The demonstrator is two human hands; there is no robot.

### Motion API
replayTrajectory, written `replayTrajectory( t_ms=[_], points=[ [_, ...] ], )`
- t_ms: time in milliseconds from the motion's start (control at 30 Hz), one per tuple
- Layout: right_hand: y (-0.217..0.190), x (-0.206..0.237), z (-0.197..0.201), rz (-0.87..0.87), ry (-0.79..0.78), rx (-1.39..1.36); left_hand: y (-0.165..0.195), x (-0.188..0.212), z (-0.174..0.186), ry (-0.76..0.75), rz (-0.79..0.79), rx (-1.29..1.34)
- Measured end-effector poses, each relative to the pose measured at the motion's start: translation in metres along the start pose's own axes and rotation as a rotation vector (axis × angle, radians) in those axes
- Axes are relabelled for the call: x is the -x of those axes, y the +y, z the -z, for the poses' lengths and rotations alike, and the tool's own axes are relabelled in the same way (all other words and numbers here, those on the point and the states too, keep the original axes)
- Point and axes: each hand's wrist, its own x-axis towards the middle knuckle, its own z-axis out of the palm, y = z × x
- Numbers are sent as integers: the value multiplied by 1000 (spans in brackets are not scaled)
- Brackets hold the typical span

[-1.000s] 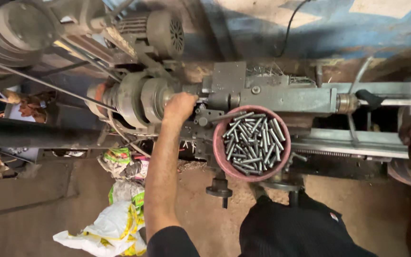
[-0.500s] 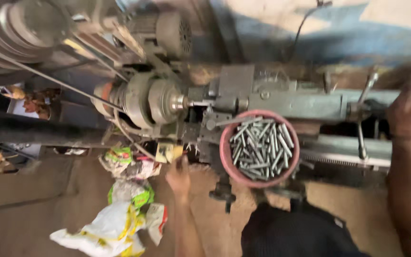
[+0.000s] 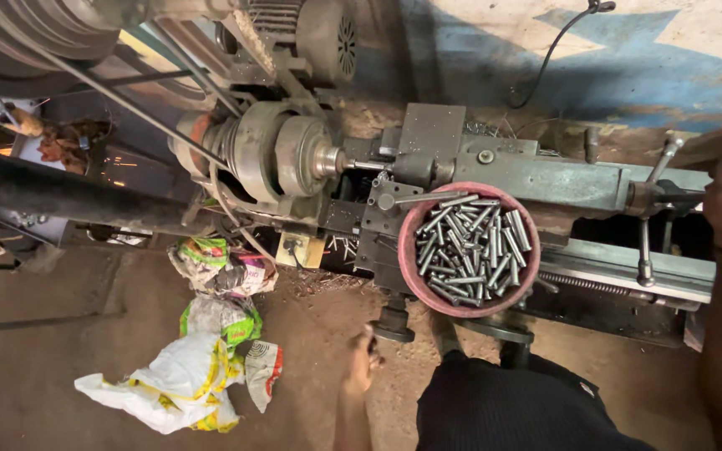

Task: The person inserts a metal rod into the lathe chuck, tightens it, runs the lathe to machine the rod end, then removes the finished pin and drops it into a pink basin already filled with similar pins, repeating this cycle throughout the clip.

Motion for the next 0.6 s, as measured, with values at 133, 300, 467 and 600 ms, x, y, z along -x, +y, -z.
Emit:
replayTrajectory(
  t_ms=[133, 300, 467, 600],
  points=[
    [-2, -7, -2, 19, -99, -363, -25, 20, -31, 31, -233, -466],
    [-10, -14, -4, -159, -221, -927, -39, -10, -57, 184, -524, -657],
    [-18, -14, 3, -615, -155, -1342, 5, -9, 6, 42, -253, -315],
    [-32, -12, 13, -433, -58, -787, 22, 20, 13, -73, -72, 6]
  ],
)
